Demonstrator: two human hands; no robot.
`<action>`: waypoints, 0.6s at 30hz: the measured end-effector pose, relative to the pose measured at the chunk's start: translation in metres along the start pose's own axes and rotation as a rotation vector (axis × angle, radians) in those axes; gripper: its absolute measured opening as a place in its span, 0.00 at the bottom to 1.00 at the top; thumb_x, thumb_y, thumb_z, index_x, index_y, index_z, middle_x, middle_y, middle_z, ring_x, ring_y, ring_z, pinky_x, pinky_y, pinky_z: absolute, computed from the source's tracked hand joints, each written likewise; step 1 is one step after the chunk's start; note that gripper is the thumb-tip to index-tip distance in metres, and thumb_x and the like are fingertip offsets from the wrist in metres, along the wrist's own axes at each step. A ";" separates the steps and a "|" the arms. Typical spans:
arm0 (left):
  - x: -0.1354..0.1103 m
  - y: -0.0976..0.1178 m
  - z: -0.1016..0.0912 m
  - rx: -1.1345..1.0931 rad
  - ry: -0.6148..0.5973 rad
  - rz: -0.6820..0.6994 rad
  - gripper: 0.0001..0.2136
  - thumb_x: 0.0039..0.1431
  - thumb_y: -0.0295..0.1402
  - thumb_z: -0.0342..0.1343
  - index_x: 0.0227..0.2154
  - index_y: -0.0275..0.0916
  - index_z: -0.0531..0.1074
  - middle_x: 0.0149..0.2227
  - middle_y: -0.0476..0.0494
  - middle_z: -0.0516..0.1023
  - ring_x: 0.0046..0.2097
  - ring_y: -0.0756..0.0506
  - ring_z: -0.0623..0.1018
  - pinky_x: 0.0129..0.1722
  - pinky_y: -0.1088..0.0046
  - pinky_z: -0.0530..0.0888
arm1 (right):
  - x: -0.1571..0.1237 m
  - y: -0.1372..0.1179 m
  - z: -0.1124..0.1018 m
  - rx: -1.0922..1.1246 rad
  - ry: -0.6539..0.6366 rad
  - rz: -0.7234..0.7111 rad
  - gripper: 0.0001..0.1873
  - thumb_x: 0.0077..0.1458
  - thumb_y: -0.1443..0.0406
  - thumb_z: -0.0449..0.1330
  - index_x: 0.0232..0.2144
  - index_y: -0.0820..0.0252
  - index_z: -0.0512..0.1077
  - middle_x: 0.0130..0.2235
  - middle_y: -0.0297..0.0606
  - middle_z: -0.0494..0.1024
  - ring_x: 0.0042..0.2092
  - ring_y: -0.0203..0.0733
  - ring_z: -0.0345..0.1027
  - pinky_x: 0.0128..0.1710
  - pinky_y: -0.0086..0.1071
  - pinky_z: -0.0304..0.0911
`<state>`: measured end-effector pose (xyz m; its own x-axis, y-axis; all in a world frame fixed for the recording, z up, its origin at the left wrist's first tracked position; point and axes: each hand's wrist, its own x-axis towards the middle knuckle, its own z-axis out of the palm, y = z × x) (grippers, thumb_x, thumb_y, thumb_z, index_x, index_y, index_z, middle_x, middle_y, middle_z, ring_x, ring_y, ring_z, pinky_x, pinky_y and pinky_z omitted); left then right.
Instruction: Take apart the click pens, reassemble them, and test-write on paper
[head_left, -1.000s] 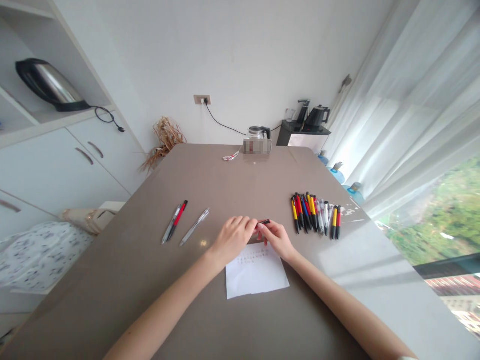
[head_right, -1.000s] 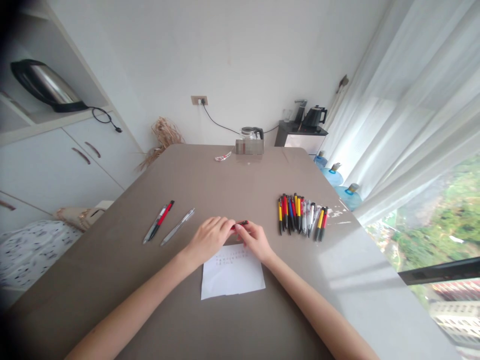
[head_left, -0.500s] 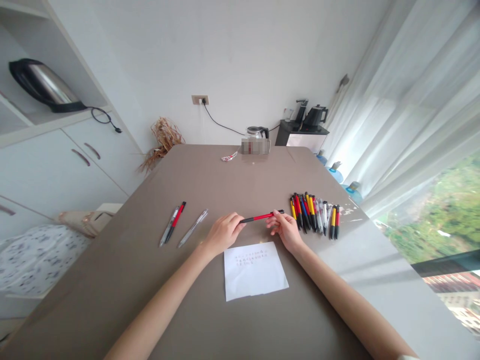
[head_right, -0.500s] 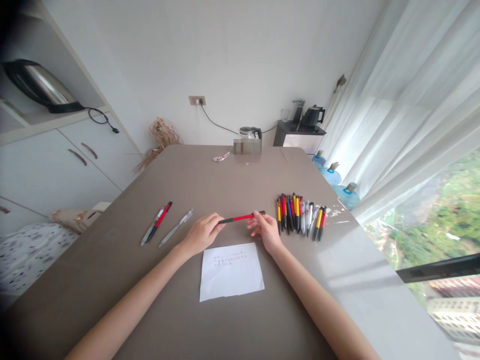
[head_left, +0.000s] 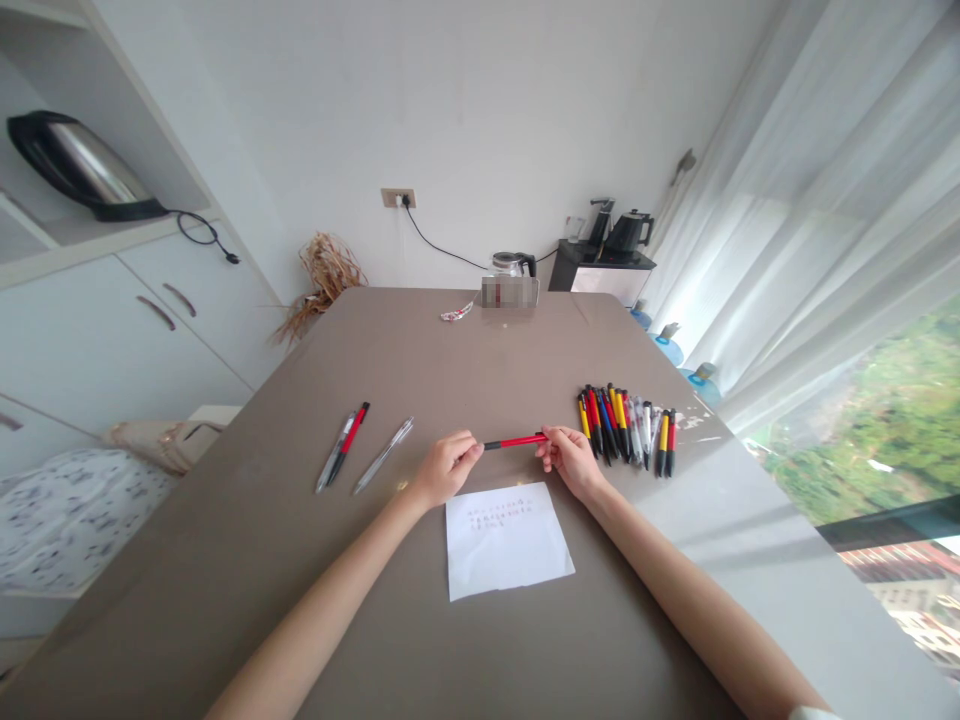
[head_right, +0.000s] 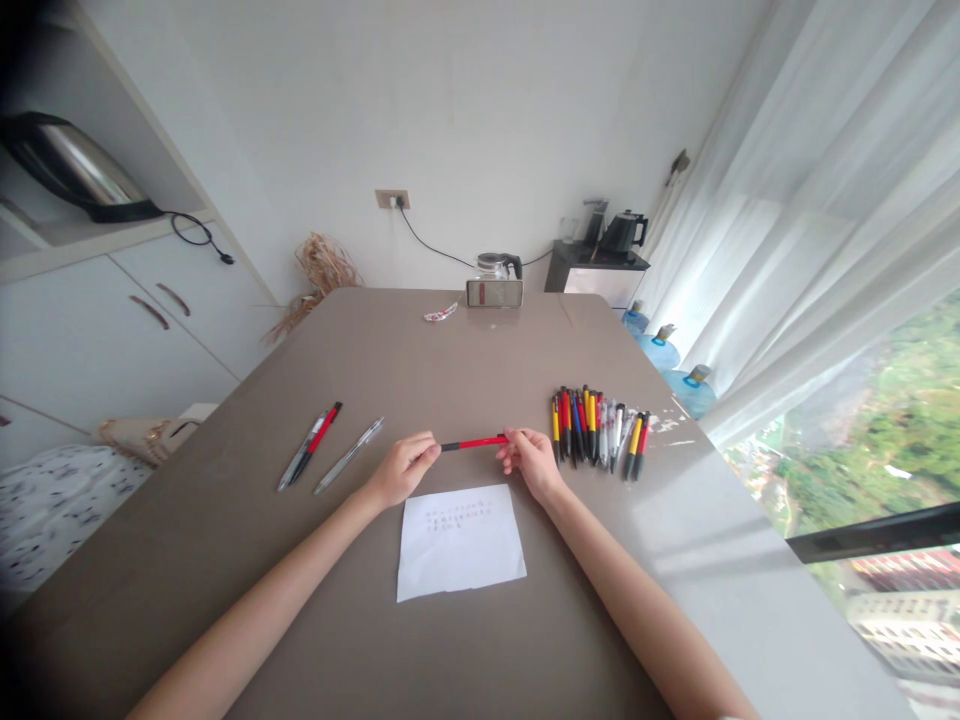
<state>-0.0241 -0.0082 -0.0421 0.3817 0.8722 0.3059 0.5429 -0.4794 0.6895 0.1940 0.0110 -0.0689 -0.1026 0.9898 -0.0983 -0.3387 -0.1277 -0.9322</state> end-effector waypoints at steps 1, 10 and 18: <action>0.000 0.000 0.000 -0.034 0.001 -0.017 0.17 0.58 0.36 0.38 0.16 0.37 0.50 0.20 0.52 0.55 0.24 0.53 0.58 0.25 0.75 0.56 | 0.000 0.000 0.000 -0.006 -0.005 -0.001 0.13 0.45 0.59 0.58 0.19 0.64 0.66 0.18 0.35 0.71 0.16 0.29 0.57 0.14 0.24 0.54; -0.001 -0.007 0.004 -0.321 0.021 -0.225 0.18 0.56 0.42 0.39 0.16 0.37 0.51 0.18 0.54 0.50 0.22 0.54 0.54 0.23 0.75 0.54 | -0.005 -0.002 0.002 -0.071 -0.083 -0.011 0.15 0.46 0.57 0.57 0.19 0.64 0.67 0.21 0.37 0.72 0.18 0.29 0.60 0.17 0.25 0.57; 0.001 -0.007 0.005 -0.628 0.020 -0.396 0.19 0.52 0.45 0.43 0.15 0.38 0.48 0.17 0.55 0.46 0.19 0.55 0.50 0.18 0.77 0.50 | -0.009 -0.004 0.005 -0.117 -0.114 -0.064 0.15 0.46 0.56 0.56 0.21 0.64 0.67 0.22 0.37 0.73 0.19 0.30 0.62 0.19 0.26 0.59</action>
<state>-0.0235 -0.0040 -0.0502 0.2293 0.9727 -0.0364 0.1052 0.0124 0.9944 0.1921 0.0024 -0.0626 -0.1924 0.9813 -0.0038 -0.2370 -0.0502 -0.9702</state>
